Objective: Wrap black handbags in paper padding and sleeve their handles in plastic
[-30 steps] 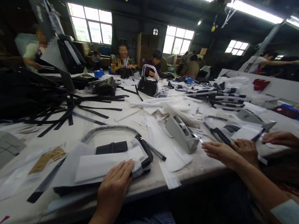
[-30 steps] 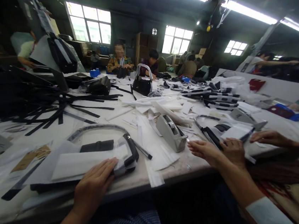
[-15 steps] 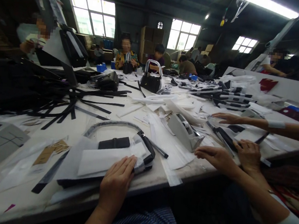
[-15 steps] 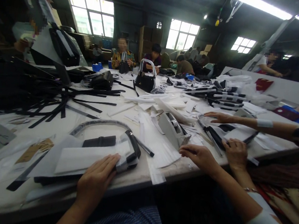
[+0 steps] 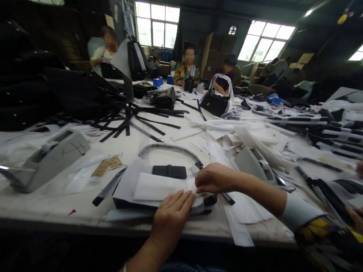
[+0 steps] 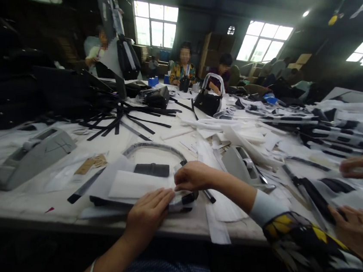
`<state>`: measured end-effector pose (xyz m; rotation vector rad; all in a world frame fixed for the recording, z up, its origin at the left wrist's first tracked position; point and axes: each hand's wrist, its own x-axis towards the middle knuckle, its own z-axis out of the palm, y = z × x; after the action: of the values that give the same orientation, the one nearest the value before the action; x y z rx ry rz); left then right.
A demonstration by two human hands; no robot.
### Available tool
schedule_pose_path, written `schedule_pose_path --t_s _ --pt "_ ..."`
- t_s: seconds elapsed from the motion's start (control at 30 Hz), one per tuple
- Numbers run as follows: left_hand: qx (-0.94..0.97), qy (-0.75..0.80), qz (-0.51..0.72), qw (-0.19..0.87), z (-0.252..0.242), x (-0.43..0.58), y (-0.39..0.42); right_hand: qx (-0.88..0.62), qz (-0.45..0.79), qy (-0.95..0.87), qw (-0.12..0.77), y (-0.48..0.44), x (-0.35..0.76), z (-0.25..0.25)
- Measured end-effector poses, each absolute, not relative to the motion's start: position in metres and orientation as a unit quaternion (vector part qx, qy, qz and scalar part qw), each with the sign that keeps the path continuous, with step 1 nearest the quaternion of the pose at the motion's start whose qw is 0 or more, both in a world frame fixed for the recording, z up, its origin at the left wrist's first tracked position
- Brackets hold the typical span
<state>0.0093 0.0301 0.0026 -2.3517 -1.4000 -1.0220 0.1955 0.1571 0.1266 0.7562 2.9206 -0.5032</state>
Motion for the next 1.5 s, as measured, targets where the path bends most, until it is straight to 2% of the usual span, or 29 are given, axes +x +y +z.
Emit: schedule_pose_path --t_s 0.2,0.4,0.57,0.67,0.9,1.13,1.23,1.33,1.5 --pt "-0.8 -0.482 -0.344 0.096 0.005 0.012 0.028 0.24 -0.12 0.941 0.208 0.184 0.153 0.121" --pt "-0.793 -0.477 -0.362 0.108 0.003 0.013 0.029 0.24 -0.061 0.937 0.248 0.195 0.125 0.113" --pt "-0.794 -0.473 -0.368 0.104 0.002 0.013 0.031 0.238 -0.005 0.944 0.227 0.206 0.122 0.116" --pt "-0.788 -0.474 -0.38 0.103 0.001 0.014 0.033 0.232 -0.014 0.947 0.222 0.217 0.126 0.118" --pt "-0.78 -0.476 -0.391 0.109 -0.002 0.015 0.034 0.29 -0.176 0.92 0.195 0.249 0.14 0.098" --pt "-0.775 -0.465 -0.405 0.14 0.001 0.016 0.037 0.301 -0.277 0.897 0.167 0.27 0.146 0.073" --pt "-0.772 -0.459 -0.414 0.152 0.001 0.016 0.036 0.327 -0.285 0.892 0.123 0.278 0.149 0.071" --pt "-0.772 -0.458 -0.414 0.151 0.002 0.015 0.035 0.372 -0.256 0.891 0.042 0.28 0.152 0.078" --pt "-0.772 -0.465 -0.407 0.148 0.0 0.016 0.035 0.389 -0.209 0.896 -0.058 0.243 0.163 0.087"
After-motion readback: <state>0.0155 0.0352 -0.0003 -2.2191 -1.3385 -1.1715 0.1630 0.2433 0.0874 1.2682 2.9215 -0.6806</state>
